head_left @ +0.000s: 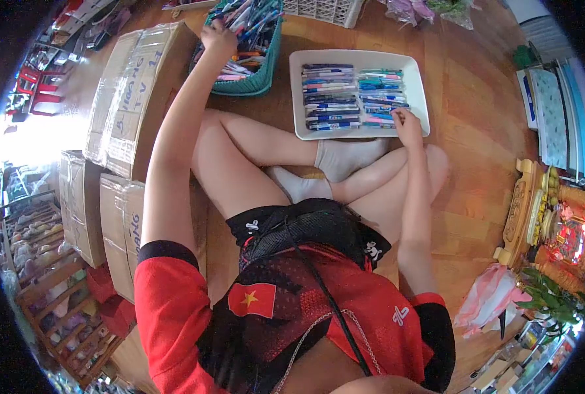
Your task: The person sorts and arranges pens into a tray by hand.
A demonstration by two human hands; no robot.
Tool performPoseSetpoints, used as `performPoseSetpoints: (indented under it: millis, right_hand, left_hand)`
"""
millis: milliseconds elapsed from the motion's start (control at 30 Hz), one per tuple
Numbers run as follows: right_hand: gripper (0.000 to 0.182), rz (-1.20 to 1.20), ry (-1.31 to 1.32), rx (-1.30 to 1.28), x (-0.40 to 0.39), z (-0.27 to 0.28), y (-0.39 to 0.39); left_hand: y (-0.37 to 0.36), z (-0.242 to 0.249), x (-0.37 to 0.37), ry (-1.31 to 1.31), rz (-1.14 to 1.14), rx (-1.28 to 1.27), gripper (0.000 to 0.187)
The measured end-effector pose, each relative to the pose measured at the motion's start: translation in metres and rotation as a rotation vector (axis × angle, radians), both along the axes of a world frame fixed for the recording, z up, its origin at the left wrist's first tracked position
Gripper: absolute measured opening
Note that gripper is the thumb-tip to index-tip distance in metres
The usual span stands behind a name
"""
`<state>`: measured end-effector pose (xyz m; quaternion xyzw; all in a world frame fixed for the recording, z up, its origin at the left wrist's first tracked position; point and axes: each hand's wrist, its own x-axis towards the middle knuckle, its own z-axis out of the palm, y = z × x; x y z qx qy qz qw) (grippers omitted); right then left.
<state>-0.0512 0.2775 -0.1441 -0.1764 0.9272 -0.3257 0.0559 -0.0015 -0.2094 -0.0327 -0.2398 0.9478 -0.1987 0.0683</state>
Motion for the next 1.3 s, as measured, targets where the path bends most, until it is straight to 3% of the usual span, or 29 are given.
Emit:
performPoseSetpoints:
  millis: [167,267,300,400,433,533,600,667,733,800,933,1000,1033,1067,1167,1267,1300]
  right_hand:
    - [0.016,0.008,0.003,0.024,-0.003,-0.002,0.001]
    - [0.016,0.000,0.017,0.003,-0.002,-0.003,0.000]
    - [0.016,-0.005,0.024,-0.017,-0.001,-0.003,0.000]
    - [0.016,0.008,0.005,0.013,-0.003,-0.002,0.000]
    - [0.016,-0.001,-0.008,-0.004,-0.003,-0.001,0.000]
    - [0.015,-0.031,-0.010,-0.065,-0.001,0.003,-0.001]
    - [0.015,-0.055,0.047,-0.123,0.003,0.013,-0.002]
    - [0.017,-0.076,0.017,-0.187,0.010,0.031,-0.009]
    - [0.020,-0.052,-0.006,-0.290,0.015,0.046,-0.025]
    - [0.023,-0.001,-0.020,-0.422,0.031,0.060,-0.054]
    - [0.025,0.186,-0.294,-0.670,0.076,0.110,-0.123]
    - [0.026,0.151,-0.333,-0.556,0.083,0.091,-0.135]
    - [0.026,0.060,-0.538,-0.619,0.092,0.109,-0.140]
    - [0.026,0.039,-0.485,-0.620,0.091,0.103,-0.141]
    - [0.028,0.032,-0.296,-0.573,0.082,0.076,-0.134]
    - [0.028,-0.141,-0.414,-0.797,0.060,0.076,-0.134]
    - [0.029,-0.129,-0.388,-0.755,0.048,0.077,-0.134]
  left_hand:
    - [-0.008,0.032,0.003,-0.005,0.038,0.191,0.046]
    - [-0.068,0.000,-0.018,-0.082,0.053,0.315,0.047]
    - [-0.072,0.000,-0.019,-0.043,-0.002,0.281,0.040]
    - [-0.054,0.053,-0.005,-0.311,-0.401,0.107,0.035]
    - [-0.092,0.024,-0.015,-0.185,-0.504,0.017,0.031]
    - [-0.101,0.028,0.012,0.477,-0.257,0.582,0.036]
    - [0.017,0.103,0.063,0.593,-0.182,0.772,0.032]
    - [0.081,0.114,0.093,0.651,-0.013,1.192,0.032]
    - [0.112,0.079,0.104,0.665,-0.355,1.443,0.033]
    - [0.146,0.068,0.108,0.369,-0.038,1.829,0.033]
    - [0.194,-0.001,0.105,0.340,0.061,2.246,0.036]
    - [0.215,-0.013,0.107,0.282,0.120,2.288,0.035]
    - [0.219,-0.022,0.107,0.278,0.094,2.342,0.035]
    - [0.220,-0.030,0.107,0.277,0.069,2.395,0.035]
    - [0.214,-0.036,0.104,0.262,0.062,2.261,0.034]
    - [0.203,-0.053,0.097,0.299,0.007,2.112,0.033]
    - [0.197,-0.055,0.095,0.403,-0.023,2.030,0.030]
